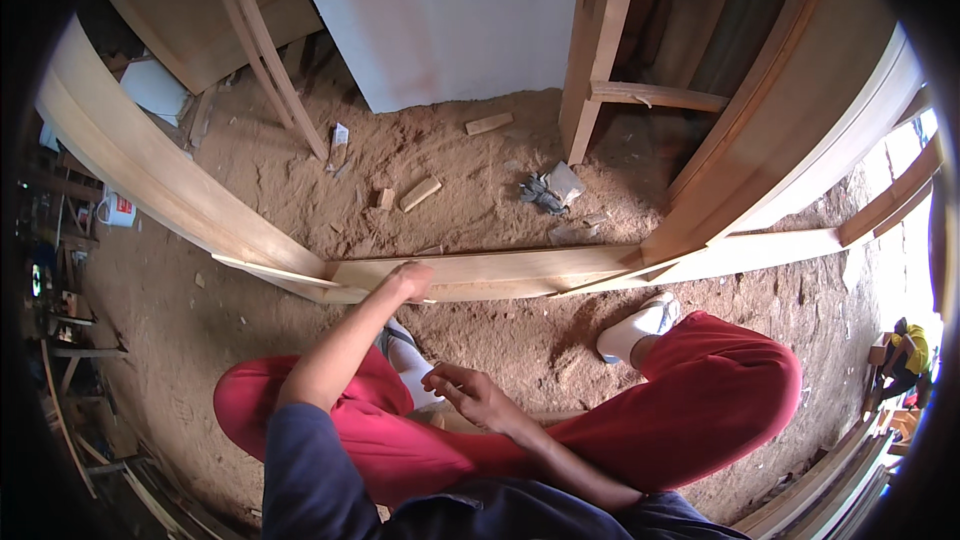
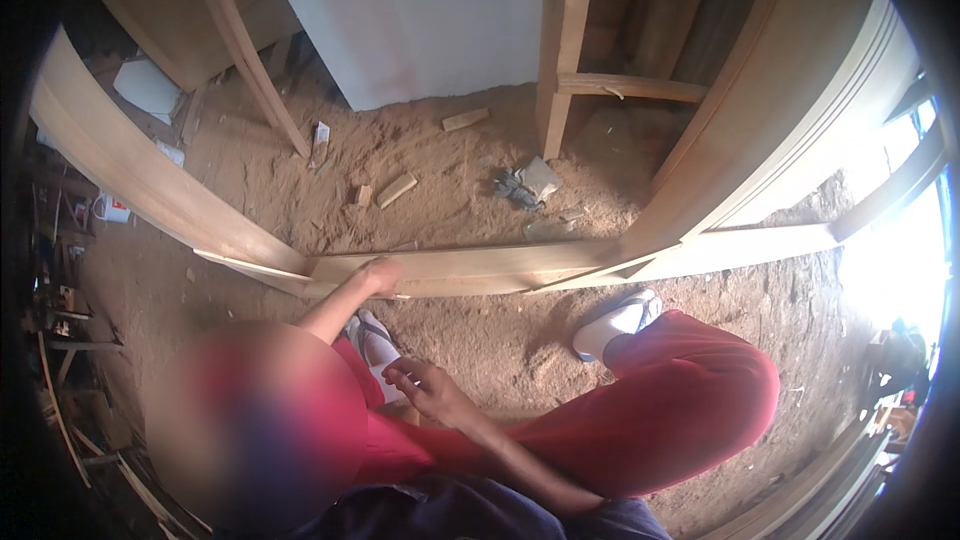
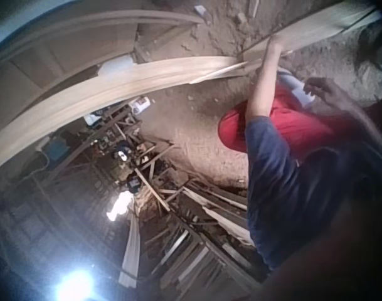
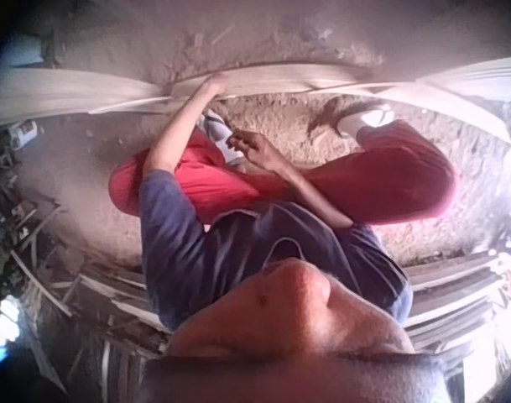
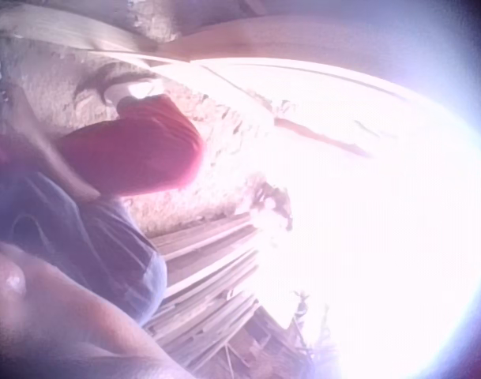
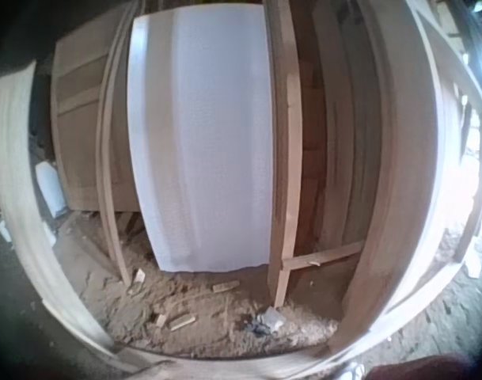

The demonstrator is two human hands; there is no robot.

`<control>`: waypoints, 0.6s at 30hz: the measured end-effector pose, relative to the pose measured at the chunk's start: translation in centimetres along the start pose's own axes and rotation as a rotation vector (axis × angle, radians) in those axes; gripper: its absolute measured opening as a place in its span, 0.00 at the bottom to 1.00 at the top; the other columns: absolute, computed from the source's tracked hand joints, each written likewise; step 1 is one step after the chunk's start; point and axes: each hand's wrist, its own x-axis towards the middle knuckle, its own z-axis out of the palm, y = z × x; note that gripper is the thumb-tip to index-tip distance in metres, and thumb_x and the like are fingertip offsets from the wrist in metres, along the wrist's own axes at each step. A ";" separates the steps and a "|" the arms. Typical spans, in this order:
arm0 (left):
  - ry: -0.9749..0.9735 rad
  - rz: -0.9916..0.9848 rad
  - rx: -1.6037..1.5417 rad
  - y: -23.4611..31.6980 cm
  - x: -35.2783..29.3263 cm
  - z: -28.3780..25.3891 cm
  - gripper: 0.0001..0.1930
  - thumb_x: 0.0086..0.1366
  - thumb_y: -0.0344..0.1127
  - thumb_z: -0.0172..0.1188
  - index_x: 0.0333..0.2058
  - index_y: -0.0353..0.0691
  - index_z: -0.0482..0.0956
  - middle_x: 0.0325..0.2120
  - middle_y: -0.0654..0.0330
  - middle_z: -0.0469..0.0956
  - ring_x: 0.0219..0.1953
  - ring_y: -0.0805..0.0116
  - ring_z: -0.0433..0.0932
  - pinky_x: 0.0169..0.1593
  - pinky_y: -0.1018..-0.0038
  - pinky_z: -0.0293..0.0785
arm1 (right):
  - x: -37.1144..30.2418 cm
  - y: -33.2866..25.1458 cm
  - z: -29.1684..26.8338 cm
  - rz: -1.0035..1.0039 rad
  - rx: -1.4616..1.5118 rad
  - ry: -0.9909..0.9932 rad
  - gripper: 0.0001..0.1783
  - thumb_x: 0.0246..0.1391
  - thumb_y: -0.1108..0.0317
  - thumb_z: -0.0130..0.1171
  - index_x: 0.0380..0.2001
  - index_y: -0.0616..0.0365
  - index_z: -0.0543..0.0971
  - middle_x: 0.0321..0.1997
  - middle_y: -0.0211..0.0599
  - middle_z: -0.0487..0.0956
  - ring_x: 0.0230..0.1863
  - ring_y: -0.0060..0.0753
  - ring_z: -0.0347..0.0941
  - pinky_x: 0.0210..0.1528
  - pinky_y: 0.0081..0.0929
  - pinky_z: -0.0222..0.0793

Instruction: The person sits on the floor and aligns a thin wooden strip along the edge of a larger wooden frame. They adjust the strip's position and hold it in place with their hands, appearing to fit it into a groove or joint.

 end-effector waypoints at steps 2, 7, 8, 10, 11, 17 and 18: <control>-0.020 0.016 0.012 1.2 0.2 -0.6 0.12 0.54 0.30 0.70 0.38 0.35 0.89 0.42 0.48 0.88 0.47 0.55 0.88 0.47 0.62 0.86 | -0.2 0.4 -0.2 -0.016 0.008 0.014 0.20 0.77 0.55 0.51 0.53 0.63 0.80 0.50 0.38 0.83 0.56 0.27 0.76 0.61 0.29 0.70; -0.016 -0.170 0.076 -2.8 0.9 0.7 0.13 0.57 0.32 0.71 0.41 0.38 0.90 0.42 0.55 0.89 0.44 0.59 0.89 0.45 0.64 0.87 | 0.0 1.5 0.4 -0.125 -0.014 0.048 0.19 0.75 0.59 0.51 0.54 0.63 0.80 0.49 0.46 0.84 0.51 0.39 0.82 0.53 0.37 0.77; 0.044 -0.272 0.101 -7.4 -0.7 3.1 0.13 0.57 0.33 0.72 0.42 0.40 0.90 0.42 0.61 0.90 0.42 0.61 0.89 0.43 0.65 0.87 | 0.8 0.9 1.5 -0.168 -0.001 -0.002 0.19 0.75 0.59 0.51 0.54 0.63 0.80 0.49 0.46 0.84 0.51 0.40 0.82 0.53 0.37 0.78; -0.113 -0.323 -0.086 -6.3 0.1 1.7 0.15 0.54 0.32 0.72 0.42 0.37 0.90 0.43 0.51 0.89 0.45 0.55 0.89 0.46 0.62 0.86 | 0.7 1.4 0.9 -0.173 -0.008 0.022 0.19 0.75 0.59 0.51 0.54 0.63 0.80 0.48 0.46 0.85 0.51 0.40 0.82 0.53 0.37 0.78; -0.194 -0.358 -0.177 -6.0 -0.4 0.6 0.16 0.53 0.32 0.73 0.42 0.35 0.89 0.43 0.47 0.88 0.46 0.52 0.88 0.48 0.60 0.86 | 0.7 1.2 0.8 -0.123 -0.006 0.007 0.19 0.76 0.57 0.51 0.53 0.62 0.80 0.49 0.44 0.84 0.53 0.36 0.80 0.56 0.36 0.75; 0.056 -0.010 0.065 1.6 -0.5 -0.3 0.11 0.57 0.26 0.67 0.40 0.40 0.90 0.41 0.53 0.89 0.44 0.59 0.89 0.44 0.63 0.87 | 0.1 1.7 -0.2 -0.066 -0.003 0.046 0.20 0.76 0.56 0.52 0.53 0.62 0.80 0.49 0.41 0.84 0.51 0.33 0.79 0.56 0.35 0.74; 0.096 -0.008 0.051 1.7 -0.1 -0.2 0.11 0.57 0.26 0.67 0.40 0.40 0.90 0.42 0.53 0.89 0.45 0.59 0.89 0.45 0.63 0.87 | 0.3 2.1 0.3 -0.138 -0.011 0.087 0.19 0.76 0.57 0.52 0.53 0.62 0.81 0.46 0.43 0.85 0.44 0.34 0.81 0.49 0.36 0.76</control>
